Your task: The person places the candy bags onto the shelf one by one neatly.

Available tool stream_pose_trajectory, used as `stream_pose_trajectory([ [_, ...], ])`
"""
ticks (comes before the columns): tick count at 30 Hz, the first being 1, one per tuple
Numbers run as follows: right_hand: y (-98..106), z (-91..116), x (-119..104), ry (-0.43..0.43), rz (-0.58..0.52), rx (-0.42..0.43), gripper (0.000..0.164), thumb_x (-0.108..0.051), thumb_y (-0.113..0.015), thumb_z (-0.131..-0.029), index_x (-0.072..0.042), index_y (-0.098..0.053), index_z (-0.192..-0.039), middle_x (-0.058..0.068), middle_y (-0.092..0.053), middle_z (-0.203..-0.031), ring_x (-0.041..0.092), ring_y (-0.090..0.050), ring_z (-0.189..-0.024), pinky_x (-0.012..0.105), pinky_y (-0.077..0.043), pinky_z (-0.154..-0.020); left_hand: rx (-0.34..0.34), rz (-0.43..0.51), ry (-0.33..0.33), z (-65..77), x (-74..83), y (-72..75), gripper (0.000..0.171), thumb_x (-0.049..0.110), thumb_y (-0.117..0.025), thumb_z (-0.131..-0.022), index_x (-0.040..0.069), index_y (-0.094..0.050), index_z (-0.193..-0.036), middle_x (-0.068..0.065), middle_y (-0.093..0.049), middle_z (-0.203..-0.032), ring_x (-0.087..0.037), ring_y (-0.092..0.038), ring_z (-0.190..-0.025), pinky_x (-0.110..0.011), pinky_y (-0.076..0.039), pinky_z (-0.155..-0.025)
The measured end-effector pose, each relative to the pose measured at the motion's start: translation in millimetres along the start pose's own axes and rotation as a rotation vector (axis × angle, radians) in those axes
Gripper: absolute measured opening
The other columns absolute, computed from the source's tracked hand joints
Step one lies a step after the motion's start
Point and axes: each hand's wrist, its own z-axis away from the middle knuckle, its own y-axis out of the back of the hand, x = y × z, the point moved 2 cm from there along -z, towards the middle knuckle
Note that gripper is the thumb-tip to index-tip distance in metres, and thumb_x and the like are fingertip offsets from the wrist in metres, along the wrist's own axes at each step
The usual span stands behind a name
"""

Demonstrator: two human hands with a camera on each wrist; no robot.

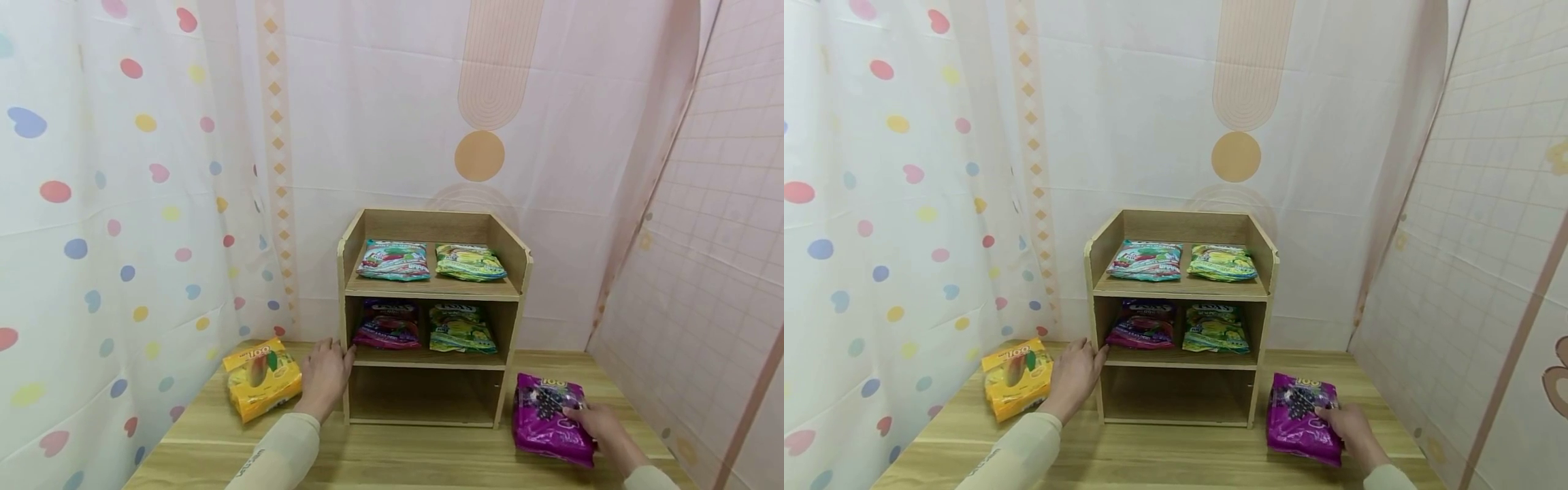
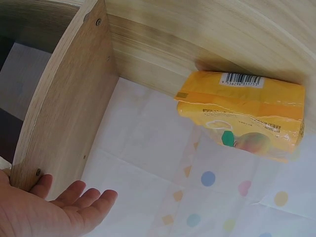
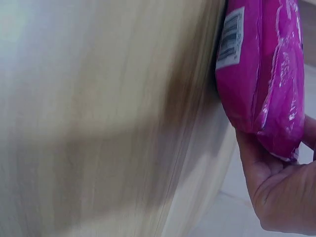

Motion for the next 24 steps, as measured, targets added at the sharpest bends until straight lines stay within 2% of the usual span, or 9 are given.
stream_pose_trajectory([
  [2,-1.9,1.6,0.3,0.017,-0.019,0.01,0.071,-0.016,-0.063,-0.096,0.027,-0.025,-0.137,0.021,-0.061,-0.087,0.019,-0.062,-0.066,0.034,-0.057,-0.062,-0.001,0.001,0.001,0.2,0.4,0.6,0.045,0.034,-0.051,-0.103,-0.006,-0.067,-0.115,-0.027,-0.057,-0.131,-0.042,-0.049,-0.124,-0.063,-0.039,-0.098],
  [7,-8.0,7.8,0.1,0.074,-0.036,0.045,0.064,-0.018,-0.062,-0.097,0.026,-0.033,-0.133,0.018,-0.064,-0.085,0.017,-0.062,-0.065,0.034,-0.056,-0.061,-0.002,0.001,-0.002,0.4,1.0,1.5,0.045,0.033,-0.052,-0.103,-0.007,-0.067,-0.115,-0.027,-0.057,-0.131,-0.043,-0.05,-0.124,-0.063,-0.04,-0.098],
  [10,-11.1,12.9,-0.6,0.12,-0.022,0.067,0.066,-0.025,-0.063,-0.097,0.024,-0.038,-0.134,0.03,-0.064,-0.097,0.02,-0.063,-0.072,0.034,-0.055,-0.063,0.0,0.0,-0.004,0.4,1.0,1.5,0.045,0.034,-0.052,-0.103,-0.007,-0.067,-0.114,-0.027,-0.057,-0.131,-0.043,-0.05,-0.124,-0.063,-0.039,-0.097],
  [13,-12.9,17.3,-1.7,0.149,0.009,0.104,0.072,-0.034,-0.063,-0.096,0.022,-0.039,-0.135,0.039,-0.056,-0.117,0.025,-0.064,-0.081,0.034,-0.055,-0.065,0.004,-0.002,-0.005,0.3,1.3,1.3,0.045,0.034,-0.051,-0.103,-0.006,-0.068,-0.114,-0.027,-0.057,-0.131,-0.043,-0.05,-0.124,-0.063,-0.039,-0.097],
  [15,-13.3,20.3,-2.2,0.161,0.035,0.138,0.072,-0.037,-0.063,-0.097,0.019,-0.041,-0.135,0.039,-0.053,-0.124,0.027,-0.063,-0.084,0.033,-0.053,-0.065,0.006,-0.002,-0.006,0.4,1.2,1.3,0.044,0.034,-0.052,-0.102,-0.006,-0.068,-0.113,-0.027,-0.058,-0.131,-0.043,-0.05,-0.124,-0.063,-0.039,-0.097],
  [18,-13.9,24.6,-2.9,0.178,0.035,0.192,0.066,-0.037,-0.061,-0.098,0.016,-0.045,-0.134,0.037,-0.054,-0.121,0.031,-0.062,-0.087,0.032,-0.051,-0.066,0.01,-0.003,-0.009,0.3,1.2,0.7,0.044,0.033,-0.052,-0.102,-0.006,-0.068,-0.112,-0.026,-0.058,-0.13,-0.043,-0.05,-0.124,-0.063,-0.04,-0.097],
  [22,-14.7,32.3,-4.3,0.219,0.04,0.255,0.066,-0.042,-0.06,-0.098,0.013,-0.048,-0.134,0.037,-0.052,-0.127,0.04,-0.058,-0.101,0.031,-0.047,-0.071,0.009,-0.003,-0.01,0.5,0.9,0.4,0.044,0.034,-0.052,-0.102,-0.006,-0.068,-0.113,-0.026,-0.058,-0.131,-0.042,-0.05,-0.124,-0.063,-0.04,-0.098],
  [24,-15.9,36.8,-5.1,0.246,0.047,0.293,0.065,-0.044,-0.058,-0.099,0.011,-0.052,-0.132,0.036,-0.053,-0.128,0.038,-0.058,-0.102,0.03,-0.046,-0.072,0.008,-0.002,-0.008,0.7,0.6,0.7,0.044,0.033,-0.052,-0.102,-0.006,-0.068,-0.113,-0.026,-0.057,-0.131,-0.042,-0.05,-0.125,-0.063,-0.039,-0.098],
])
